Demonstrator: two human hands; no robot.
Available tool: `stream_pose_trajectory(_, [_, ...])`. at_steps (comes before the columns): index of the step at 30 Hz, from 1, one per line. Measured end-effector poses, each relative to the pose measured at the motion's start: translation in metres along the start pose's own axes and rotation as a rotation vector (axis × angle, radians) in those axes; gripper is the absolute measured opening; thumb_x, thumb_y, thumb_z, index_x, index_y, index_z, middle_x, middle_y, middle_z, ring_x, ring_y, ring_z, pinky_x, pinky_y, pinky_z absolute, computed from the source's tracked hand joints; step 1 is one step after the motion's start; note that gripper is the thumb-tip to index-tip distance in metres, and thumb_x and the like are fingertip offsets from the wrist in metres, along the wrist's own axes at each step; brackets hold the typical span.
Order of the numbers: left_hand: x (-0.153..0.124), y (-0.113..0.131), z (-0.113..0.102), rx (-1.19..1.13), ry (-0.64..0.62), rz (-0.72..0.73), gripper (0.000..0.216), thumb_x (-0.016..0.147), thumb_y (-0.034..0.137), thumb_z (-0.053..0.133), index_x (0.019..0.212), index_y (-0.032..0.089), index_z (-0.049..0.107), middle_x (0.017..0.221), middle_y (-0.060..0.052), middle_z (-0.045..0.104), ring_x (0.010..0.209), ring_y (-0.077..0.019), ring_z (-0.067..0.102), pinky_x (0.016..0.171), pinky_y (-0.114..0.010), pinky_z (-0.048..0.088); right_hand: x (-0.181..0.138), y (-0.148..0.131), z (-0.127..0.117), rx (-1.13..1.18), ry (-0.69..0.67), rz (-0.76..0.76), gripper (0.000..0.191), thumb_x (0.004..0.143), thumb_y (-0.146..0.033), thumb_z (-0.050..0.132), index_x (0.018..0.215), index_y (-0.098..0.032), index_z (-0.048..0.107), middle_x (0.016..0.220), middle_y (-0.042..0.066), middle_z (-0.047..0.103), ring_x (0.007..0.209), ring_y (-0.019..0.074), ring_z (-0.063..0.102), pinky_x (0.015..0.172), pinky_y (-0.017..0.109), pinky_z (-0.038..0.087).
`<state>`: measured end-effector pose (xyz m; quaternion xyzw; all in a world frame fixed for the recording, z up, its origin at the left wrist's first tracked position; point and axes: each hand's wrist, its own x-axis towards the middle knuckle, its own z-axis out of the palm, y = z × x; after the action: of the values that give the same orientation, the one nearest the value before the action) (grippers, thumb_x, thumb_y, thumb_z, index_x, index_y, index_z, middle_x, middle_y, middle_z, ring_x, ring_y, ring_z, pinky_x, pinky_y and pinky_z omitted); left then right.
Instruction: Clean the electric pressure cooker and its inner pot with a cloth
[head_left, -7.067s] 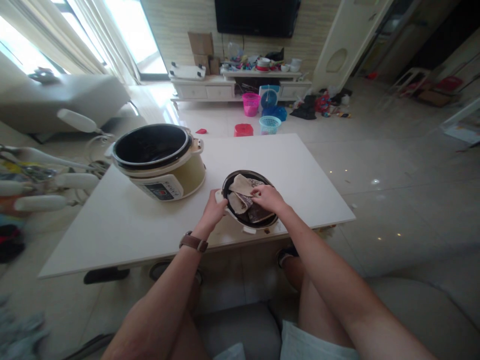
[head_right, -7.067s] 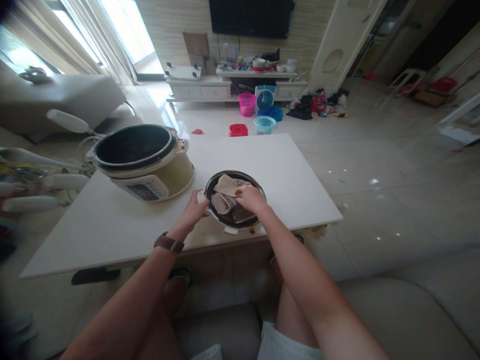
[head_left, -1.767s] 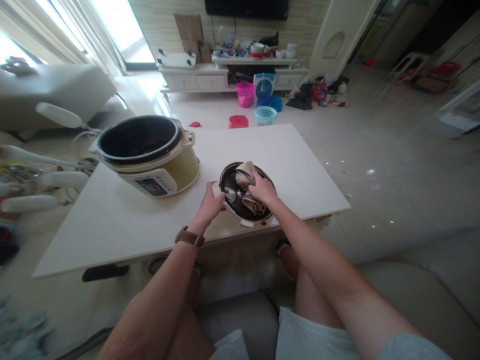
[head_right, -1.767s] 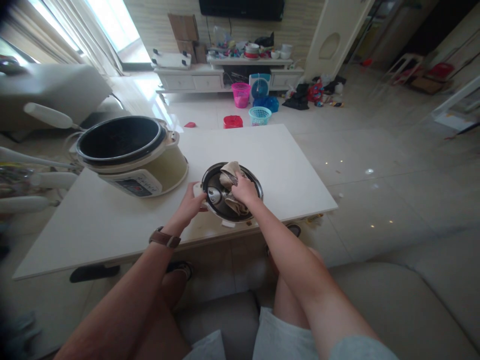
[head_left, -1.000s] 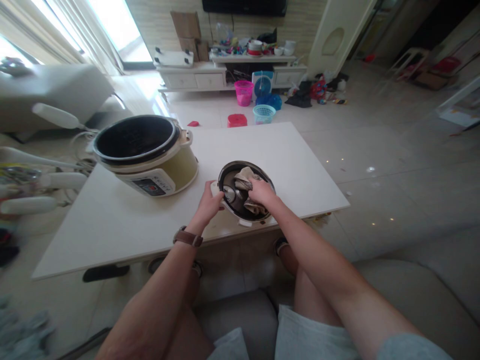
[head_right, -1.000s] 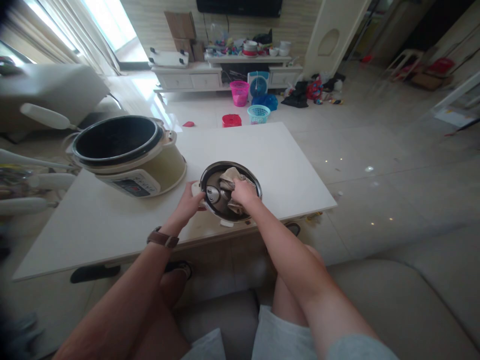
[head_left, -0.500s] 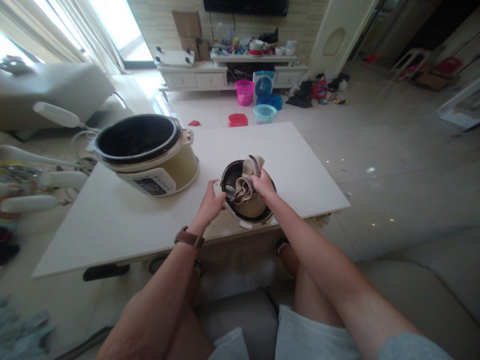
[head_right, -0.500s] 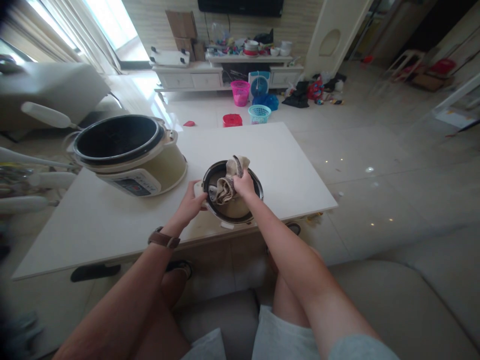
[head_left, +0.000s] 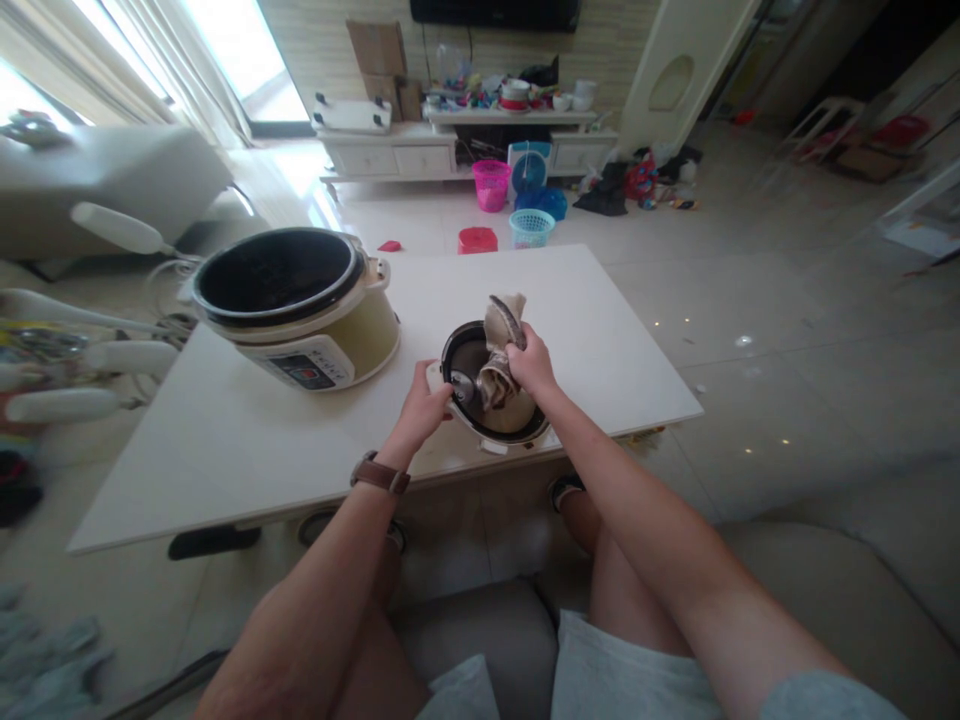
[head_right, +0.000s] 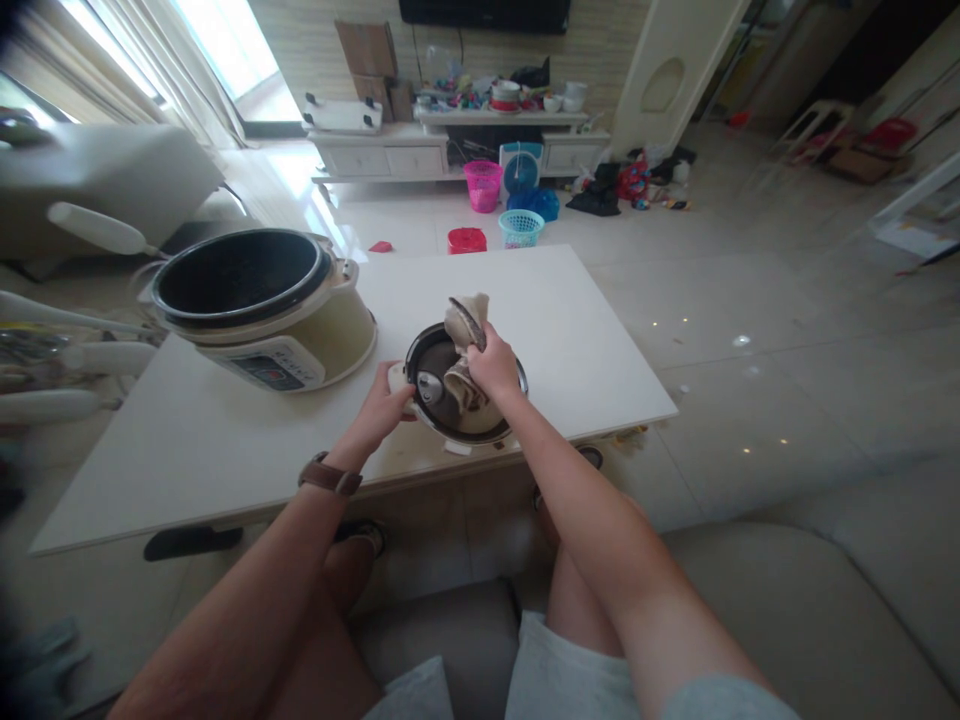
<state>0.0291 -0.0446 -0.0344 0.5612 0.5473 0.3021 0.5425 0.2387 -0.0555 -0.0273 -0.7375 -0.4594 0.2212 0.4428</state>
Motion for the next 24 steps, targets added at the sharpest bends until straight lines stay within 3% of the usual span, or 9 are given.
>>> stream_pose_trajectory(4, [-0.001, 0.002, 0.001, 0.011, 0.000, -0.012, 0.054, 0.081, 0.027, 0.067, 0.133, 0.027, 0.051, 0.106, -0.005, 0.067, 0.084, -0.0188, 0.067, 0.057, -0.025, 0.060, -0.013, -0.010, -0.011, -0.449, -0.196, -0.073, 0.057, 0.092, -0.028, 0.053, 0.148, -0.028, 0.063, 0.132, 0.011, 0.077, 0.119, 0.0342, 0.072, 0.107, 0.048, 0.054])
stream_pose_trajectory(8, [0.000, 0.000, 0.001, 0.010, -0.001, -0.002, 0.054, 0.080, 0.028, 0.068, 0.131, 0.028, 0.051, 0.109, -0.005, 0.067, 0.087, -0.0194, 0.068, 0.059, -0.026, 0.060, -0.032, -0.015, 0.001, -0.659, -0.417, -0.208, 0.058, 0.096, -0.026, 0.050, 0.153, -0.032, 0.061, 0.146, 0.010, 0.070, 0.124, 0.0343, 0.070, 0.109, 0.048, 0.054])
stream_pose_trajectory(11, [-0.001, 0.000, 0.000, -0.003, -0.015, 0.007, 0.055, 0.079, 0.028, 0.068, 0.131, 0.027, 0.050, 0.109, -0.005, 0.067, 0.087, -0.0200, 0.068, 0.058, -0.026, 0.060, -0.035, -0.014, 0.007, -0.688, -0.424, -0.257, 0.061, 0.099, -0.023, 0.045, 0.158, -0.037, 0.054, 0.156, 0.009, 0.062, 0.125, 0.0341, 0.070, 0.108, 0.050, 0.054])
stream_pose_trajectory(14, [-0.002, 0.002, 0.001, 0.000, -0.017, 0.017, 0.056, 0.079, 0.027, 0.068, 0.132, 0.026, 0.051, 0.105, -0.004, 0.068, 0.082, -0.0191, 0.067, 0.057, -0.026, 0.059, -0.028, -0.009, 0.005, -0.700, -0.404, -0.168, 0.066, 0.100, -0.020, 0.043, 0.162, -0.039, 0.047, 0.156, 0.012, 0.060, 0.124, 0.0354, 0.070, 0.108, 0.052, 0.053])
stream_pose_trajectory(19, [-0.003, 0.004, 0.003, 0.015, -0.011, 0.024, 0.055, 0.080, 0.027, 0.067, 0.133, 0.025, 0.051, 0.102, -0.003, 0.067, 0.078, -0.0173, 0.067, 0.056, -0.024, 0.058, -0.025, -0.006, 0.003, -0.723, -0.462, 0.002, 0.062, 0.095, -0.020, 0.053, 0.157, -0.017, 0.051, 0.140, 0.026, 0.066, 0.125, 0.0409, 0.068, 0.107, 0.053, 0.053])
stream_pose_trajectory(24, [-0.001, 0.002, 0.002, 0.031, -0.020, 0.062, 0.055, 0.080, 0.027, 0.067, 0.133, 0.025, 0.052, 0.108, -0.005, 0.066, 0.079, -0.0166, 0.066, 0.055, -0.023, 0.057, -0.031, -0.013, 0.008, -0.561, -0.482, -0.151, 0.054, 0.096, -0.026, 0.053, 0.149, -0.020, 0.055, 0.143, 0.018, 0.066, 0.128, 0.0356, 0.066, 0.112, 0.049, 0.051])
